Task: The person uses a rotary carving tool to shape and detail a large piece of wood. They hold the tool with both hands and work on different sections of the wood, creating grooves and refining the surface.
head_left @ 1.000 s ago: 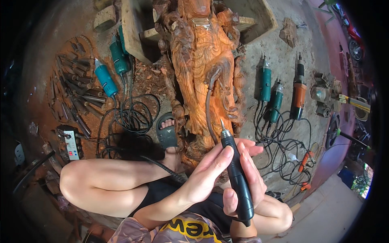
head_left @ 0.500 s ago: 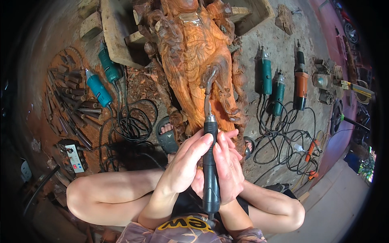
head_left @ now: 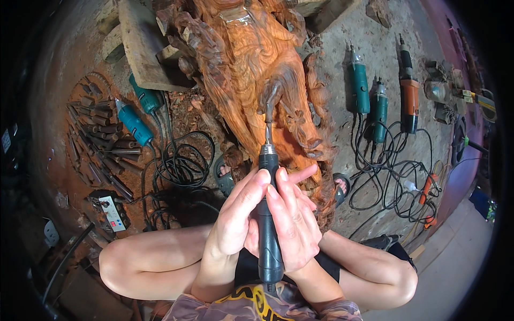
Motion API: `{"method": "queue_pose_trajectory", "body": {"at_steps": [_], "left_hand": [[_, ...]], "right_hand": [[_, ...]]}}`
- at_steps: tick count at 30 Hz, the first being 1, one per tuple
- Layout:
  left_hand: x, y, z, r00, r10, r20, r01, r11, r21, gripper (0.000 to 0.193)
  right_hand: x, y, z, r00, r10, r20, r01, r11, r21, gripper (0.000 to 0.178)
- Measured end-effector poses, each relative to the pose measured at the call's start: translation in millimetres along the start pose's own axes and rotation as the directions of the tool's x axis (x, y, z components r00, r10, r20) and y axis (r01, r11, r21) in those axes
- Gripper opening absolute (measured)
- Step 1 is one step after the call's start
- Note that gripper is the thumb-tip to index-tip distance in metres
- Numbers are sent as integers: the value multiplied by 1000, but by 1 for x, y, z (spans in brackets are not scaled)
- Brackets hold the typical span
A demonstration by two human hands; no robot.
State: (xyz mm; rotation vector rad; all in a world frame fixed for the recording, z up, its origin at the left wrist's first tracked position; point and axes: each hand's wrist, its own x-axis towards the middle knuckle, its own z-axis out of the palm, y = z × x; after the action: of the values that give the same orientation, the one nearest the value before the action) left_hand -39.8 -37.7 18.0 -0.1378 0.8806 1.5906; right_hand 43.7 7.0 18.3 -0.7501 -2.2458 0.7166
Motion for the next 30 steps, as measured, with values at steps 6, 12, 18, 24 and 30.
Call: {"method": "queue_pose_trajectory", "body": {"at_steps": [6,12,18,24,30], "left_hand": [[-5,5,7,1000,10,7,-10,1000,9,58],[-5,-3,-4,993,71,98,-68,997,-37,55],[-1,-2,-2,997,69,42,-66,996,-55,57],[0,-1,-3,984,144,101,-149,988,46,54],[-3,2,-7,992,66,108,-55,993,-103,56]], "right_hand": [[0,1,1,1000,12,10,-11,1000,-20,41],[-1,3,-1,999,14,50,-14,1000,-9,44],[-1,2,1,999,37,12,-37,999,29,39],[0,17,13,987,-121,-108,115,992,-61,32],[8,11,32,926,-209,-314,175,975,-135,29]]}}
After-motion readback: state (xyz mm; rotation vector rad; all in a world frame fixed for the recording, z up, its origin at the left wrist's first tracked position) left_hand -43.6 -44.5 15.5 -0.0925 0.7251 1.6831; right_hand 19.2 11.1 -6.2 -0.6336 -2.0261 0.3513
